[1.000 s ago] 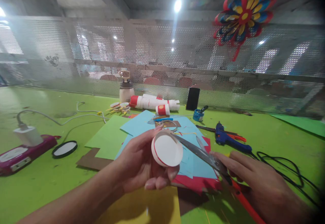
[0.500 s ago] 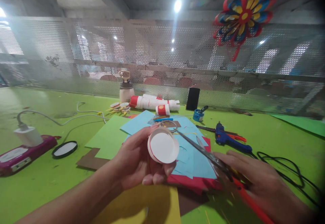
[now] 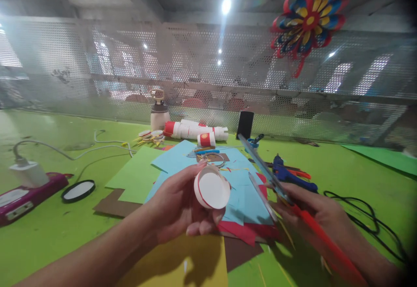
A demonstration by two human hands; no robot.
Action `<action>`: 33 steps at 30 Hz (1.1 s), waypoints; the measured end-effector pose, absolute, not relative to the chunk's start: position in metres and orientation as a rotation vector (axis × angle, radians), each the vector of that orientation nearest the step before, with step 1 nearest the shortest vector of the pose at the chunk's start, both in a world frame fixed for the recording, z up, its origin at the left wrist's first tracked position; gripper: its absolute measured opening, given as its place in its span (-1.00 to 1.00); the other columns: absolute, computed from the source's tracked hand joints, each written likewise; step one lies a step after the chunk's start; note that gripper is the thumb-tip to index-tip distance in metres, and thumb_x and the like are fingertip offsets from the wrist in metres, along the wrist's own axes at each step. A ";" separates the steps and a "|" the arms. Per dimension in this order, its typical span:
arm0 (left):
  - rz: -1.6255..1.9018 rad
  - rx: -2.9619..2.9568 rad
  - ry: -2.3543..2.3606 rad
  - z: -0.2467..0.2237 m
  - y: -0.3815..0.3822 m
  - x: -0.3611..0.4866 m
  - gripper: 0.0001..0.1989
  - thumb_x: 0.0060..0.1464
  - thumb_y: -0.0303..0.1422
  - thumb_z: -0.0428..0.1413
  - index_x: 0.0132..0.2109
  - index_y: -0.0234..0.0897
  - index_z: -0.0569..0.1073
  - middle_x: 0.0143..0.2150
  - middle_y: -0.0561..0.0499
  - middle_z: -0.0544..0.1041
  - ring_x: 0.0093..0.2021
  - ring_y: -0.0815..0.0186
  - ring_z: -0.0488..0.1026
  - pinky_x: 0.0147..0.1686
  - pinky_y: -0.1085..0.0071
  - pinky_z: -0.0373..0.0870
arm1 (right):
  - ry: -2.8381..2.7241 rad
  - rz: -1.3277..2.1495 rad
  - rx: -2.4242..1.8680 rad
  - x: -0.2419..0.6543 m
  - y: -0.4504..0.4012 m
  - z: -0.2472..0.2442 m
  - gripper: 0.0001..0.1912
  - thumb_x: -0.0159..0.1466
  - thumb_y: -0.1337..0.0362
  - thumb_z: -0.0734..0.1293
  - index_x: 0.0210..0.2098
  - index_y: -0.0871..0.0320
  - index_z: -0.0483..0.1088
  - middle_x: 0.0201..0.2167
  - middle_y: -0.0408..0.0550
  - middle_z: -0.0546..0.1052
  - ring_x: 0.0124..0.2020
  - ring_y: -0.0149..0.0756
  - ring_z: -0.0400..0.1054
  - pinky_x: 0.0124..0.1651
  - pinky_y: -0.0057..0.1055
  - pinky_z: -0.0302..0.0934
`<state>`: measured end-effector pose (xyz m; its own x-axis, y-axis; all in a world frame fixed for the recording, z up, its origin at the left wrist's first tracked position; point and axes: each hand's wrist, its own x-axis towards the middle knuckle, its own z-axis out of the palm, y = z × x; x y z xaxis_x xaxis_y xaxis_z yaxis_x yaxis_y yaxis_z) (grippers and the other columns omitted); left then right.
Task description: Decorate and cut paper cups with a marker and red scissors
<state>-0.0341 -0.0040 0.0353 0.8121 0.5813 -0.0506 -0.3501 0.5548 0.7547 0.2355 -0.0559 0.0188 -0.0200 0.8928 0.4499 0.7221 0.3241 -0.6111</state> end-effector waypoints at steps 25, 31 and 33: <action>0.182 0.763 0.427 0.009 -0.019 -0.007 -0.42 0.12 0.00 0.03 -0.42 -0.54 0.53 -0.58 -0.21 0.54 -0.70 0.33 0.47 -0.86 0.62 0.15 | -1.645 0.988 -0.911 0.193 -0.066 0.012 -0.63 0.20 0.41 0.42 -0.02 0.01 0.46 -0.39 -0.21 0.48 -0.41 -0.45 0.39 -0.34 -0.51 0.40; 0.181 0.750 0.451 0.010 -0.020 -0.006 -0.30 0.21 0.07 -0.12 -0.36 -0.56 0.54 -0.59 -0.20 0.53 -0.71 0.34 0.47 -0.86 0.64 0.16 | -1.602 0.918 -0.945 0.189 -0.070 0.021 -0.69 0.19 0.44 0.37 -0.09 0.02 0.47 -0.44 -0.25 0.40 -0.45 -0.47 0.32 -0.35 -0.50 0.36; 0.186 0.748 0.455 0.010 -0.019 -0.006 -0.27 0.22 0.08 -0.15 -0.30 -0.59 0.54 -0.59 -0.20 0.52 -0.71 0.34 0.47 -0.86 0.64 0.17 | -1.615 0.885 -0.920 0.190 -0.070 0.021 -0.66 0.20 0.44 0.36 -0.06 0.01 0.45 -0.44 -0.25 0.40 -0.45 -0.47 0.33 -0.37 -0.50 0.35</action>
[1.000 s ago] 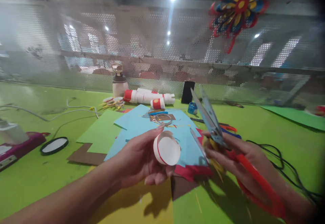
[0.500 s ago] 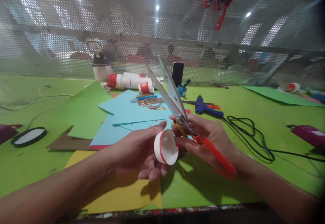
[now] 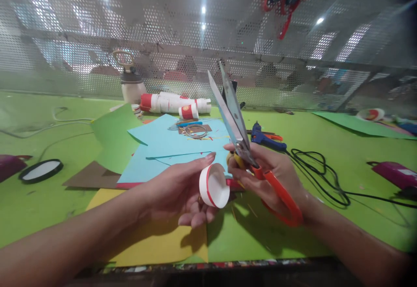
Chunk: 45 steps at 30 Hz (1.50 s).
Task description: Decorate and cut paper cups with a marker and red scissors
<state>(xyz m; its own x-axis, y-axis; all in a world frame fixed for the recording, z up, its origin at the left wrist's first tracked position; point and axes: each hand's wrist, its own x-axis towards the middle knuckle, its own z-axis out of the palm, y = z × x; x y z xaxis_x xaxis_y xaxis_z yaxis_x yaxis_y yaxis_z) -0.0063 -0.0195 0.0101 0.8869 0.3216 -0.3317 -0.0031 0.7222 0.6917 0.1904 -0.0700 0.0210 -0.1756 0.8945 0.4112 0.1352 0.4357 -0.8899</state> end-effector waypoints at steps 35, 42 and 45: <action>0.965 1.227 0.496 0.029 -0.006 -0.025 -0.57 -0.04 -0.35 0.33 0.01 -0.32 0.52 -0.15 -0.07 0.53 -0.15 0.29 0.46 -0.09 0.40 0.38 | -1.867 0.128 -1.363 0.220 -0.060 0.015 -0.73 0.26 0.22 0.31 -0.06 0.16 0.41 -0.29 -0.03 0.57 -0.38 -0.25 0.47 -0.30 -0.34 0.39; 1.217 1.422 0.649 0.028 -0.001 -0.023 -0.43 -0.13 -0.37 0.36 0.08 -0.30 0.46 0.04 -0.17 0.48 -0.01 0.17 0.45 -0.03 0.25 0.44 | -1.984 0.037 -1.295 0.221 -0.065 0.012 -0.71 0.30 0.20 0.28 -0.04 0.17 0.46 -0.16 0.06 0.61 -0.21 -0.10 0.53 -0.21 -0.27 0.42; 1.322 1.582 0.698 0.025 0.003 -0.024 -0.45 -0.11 -0.39 0.32 0.08 -0.30 0.44 0.06 -0.16 0.40 0.03 0.16 0.44 0.04 0.20 0.45 | -2.070 0.133 -1.310 0.216 -0.070 0.016 -0.75 0.31 0.21 0.25 -0.14 0.15 0.51 -0.18 0.05 0.63 -0.24 -0.10 0.55 -0.36 -0.33 0.42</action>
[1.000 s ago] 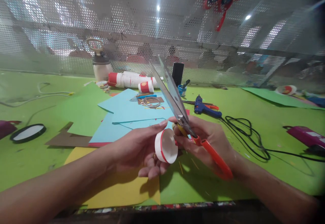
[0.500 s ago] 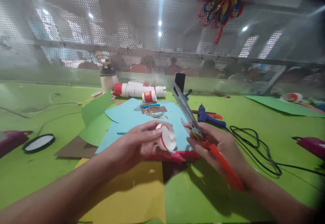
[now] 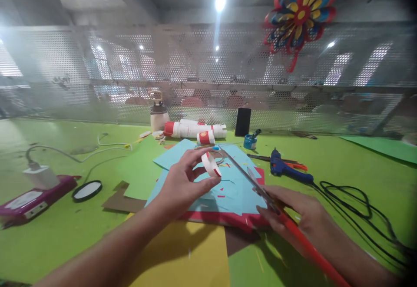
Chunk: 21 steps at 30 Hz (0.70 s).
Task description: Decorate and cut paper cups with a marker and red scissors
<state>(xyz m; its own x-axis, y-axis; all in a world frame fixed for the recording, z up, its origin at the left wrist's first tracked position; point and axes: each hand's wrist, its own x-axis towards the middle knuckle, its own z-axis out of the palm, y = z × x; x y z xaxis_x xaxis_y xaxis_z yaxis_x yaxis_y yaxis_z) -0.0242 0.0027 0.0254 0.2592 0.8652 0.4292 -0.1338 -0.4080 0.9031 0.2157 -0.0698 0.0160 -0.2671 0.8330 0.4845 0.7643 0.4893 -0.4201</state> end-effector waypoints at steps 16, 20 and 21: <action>1.511 1.933 0.770 0.016 0.009 -0.027 -0.51 0.04 -0.37 0.24 0.12 -0.27 0.33 0.10 -0.15 0.39 0.10 0.18 0.42 0.12 0.22 0.45 | -2.140 -0.102 -1.255 0.221 -0.072 0.005 -0.73 0.29 0.18 0.30 -0.02 0.02 0.45 -0.17 -0.02 0.64 -0.24 -0.11 0.56 -0.29 -0.29 0.48; 1.487 1.858 0.814 0.019 0.006 -0.026 -0.50 0.00 -0.37 0.27 0.07 -0.28 0.31 0.06 -0.14 0.39 0.00 0.22 0.47 0.07 0.25 0.49 | -2.158 -0.140 -1.251 0.227 -0.073 -0.003 -0.67 0.26 0.20 0.33 0.03 -0.05 0.41 -0.19 -0.08 0.64 -0.26 -0.10 0.56 -0.29 -0.30 0.48; 1.490 1.841 0.826 0.019 0.006 -0.026 -0.51 -0.02 -0.36 0.27 0.05 -0.28 0.30 0.05 -0.13 0.39 -0.02 0.23 0.48 0.06 0.25 0.49 | -2.164 -0.171 -1.251 0.229 -0.073 -0.006 -0.63 0.24 0.21 0.34 0.05 -0.06 0.39 -0.19 -0.08 0.64 -0.26 -0.08 0.56 -0.30 -0.30 0.48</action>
